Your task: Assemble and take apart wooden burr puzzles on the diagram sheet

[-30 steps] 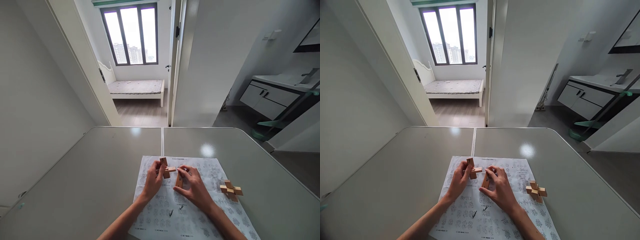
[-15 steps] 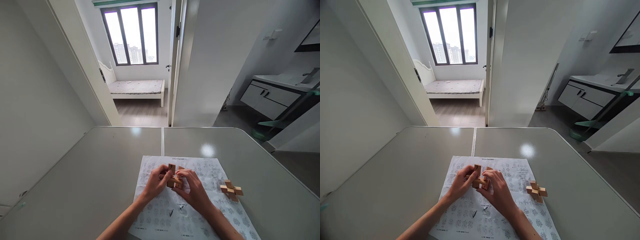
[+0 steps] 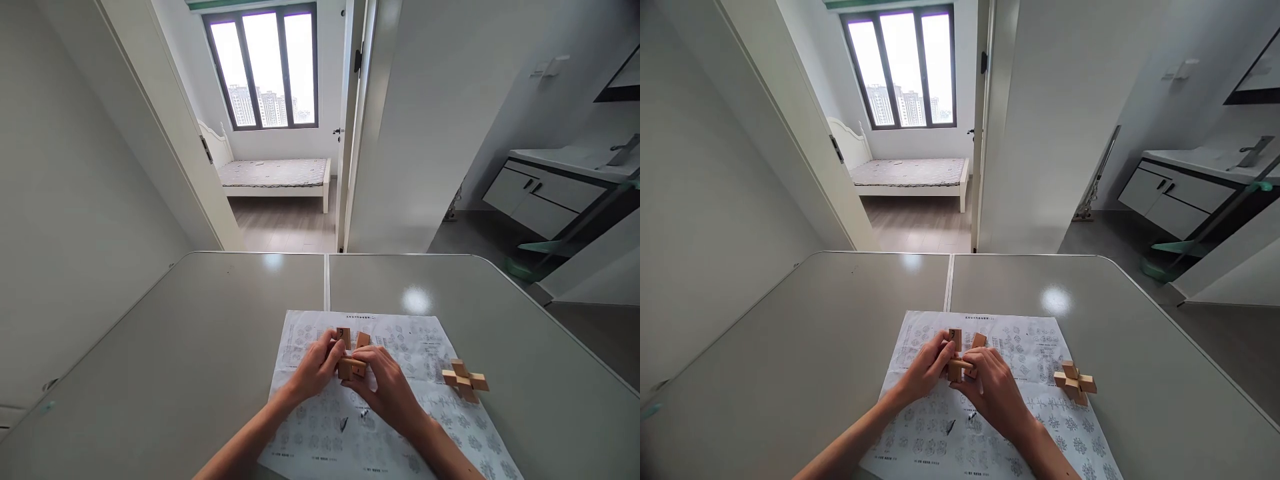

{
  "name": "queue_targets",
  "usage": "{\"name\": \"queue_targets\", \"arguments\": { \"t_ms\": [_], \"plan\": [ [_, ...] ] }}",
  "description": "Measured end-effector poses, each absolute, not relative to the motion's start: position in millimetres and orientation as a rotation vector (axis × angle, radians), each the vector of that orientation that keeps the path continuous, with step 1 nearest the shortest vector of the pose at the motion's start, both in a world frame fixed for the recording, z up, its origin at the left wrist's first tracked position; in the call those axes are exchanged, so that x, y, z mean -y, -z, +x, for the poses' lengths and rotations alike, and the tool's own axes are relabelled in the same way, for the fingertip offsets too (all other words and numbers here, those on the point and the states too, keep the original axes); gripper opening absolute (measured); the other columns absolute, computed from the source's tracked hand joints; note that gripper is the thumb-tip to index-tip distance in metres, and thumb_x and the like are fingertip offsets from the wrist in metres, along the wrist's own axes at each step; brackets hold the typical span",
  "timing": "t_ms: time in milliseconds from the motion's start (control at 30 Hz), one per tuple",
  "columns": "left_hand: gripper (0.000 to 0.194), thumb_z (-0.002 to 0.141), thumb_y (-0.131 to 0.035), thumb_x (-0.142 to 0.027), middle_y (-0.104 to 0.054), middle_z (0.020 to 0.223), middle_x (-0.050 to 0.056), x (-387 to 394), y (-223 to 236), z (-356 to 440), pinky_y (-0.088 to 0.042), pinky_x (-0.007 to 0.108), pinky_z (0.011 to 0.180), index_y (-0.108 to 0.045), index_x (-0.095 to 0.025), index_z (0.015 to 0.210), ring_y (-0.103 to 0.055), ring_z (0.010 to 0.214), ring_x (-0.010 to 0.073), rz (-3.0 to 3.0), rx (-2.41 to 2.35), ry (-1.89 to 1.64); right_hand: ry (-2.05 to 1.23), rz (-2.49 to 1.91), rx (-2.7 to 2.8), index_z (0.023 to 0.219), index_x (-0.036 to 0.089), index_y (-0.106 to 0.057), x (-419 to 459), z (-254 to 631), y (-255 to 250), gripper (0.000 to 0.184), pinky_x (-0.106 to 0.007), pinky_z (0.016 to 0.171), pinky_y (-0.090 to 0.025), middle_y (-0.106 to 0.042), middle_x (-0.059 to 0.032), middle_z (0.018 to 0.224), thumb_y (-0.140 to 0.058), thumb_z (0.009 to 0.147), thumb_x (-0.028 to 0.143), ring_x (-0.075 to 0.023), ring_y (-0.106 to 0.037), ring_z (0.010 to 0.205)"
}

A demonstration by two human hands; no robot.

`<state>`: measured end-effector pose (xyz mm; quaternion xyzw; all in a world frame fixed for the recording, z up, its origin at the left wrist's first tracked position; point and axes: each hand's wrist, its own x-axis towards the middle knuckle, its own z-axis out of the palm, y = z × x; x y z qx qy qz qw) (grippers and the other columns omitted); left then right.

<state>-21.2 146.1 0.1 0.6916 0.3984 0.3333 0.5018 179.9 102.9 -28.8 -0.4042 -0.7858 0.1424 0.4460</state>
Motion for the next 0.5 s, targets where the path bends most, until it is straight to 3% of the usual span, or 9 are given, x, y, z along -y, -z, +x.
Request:
{"name": "queue_targets", "arguments": {
  "t_ms": [500],
  "plan": [
    [0.040, 0.109, -0.036, -0.057, -0.053, 0.070, -0.005, -145.8, -2.6, -20.6, -0.038, 0.025, 0.059, -0.044, -0.022, 0.091, -0.044, 0.059, 0.0120, 1.736, -0.984, -0.770, -0.380, -1.011, 1.987, 0.116, 0.027, -0.056, -101.0, 182.6, 31.6, 0.023, -0.044, 0.079, -0.061, -0.075, -0.0078, 0.107, -0.069, 0.101, 0.039, -0.0285, -0.073, 0.095]
  ]
}}
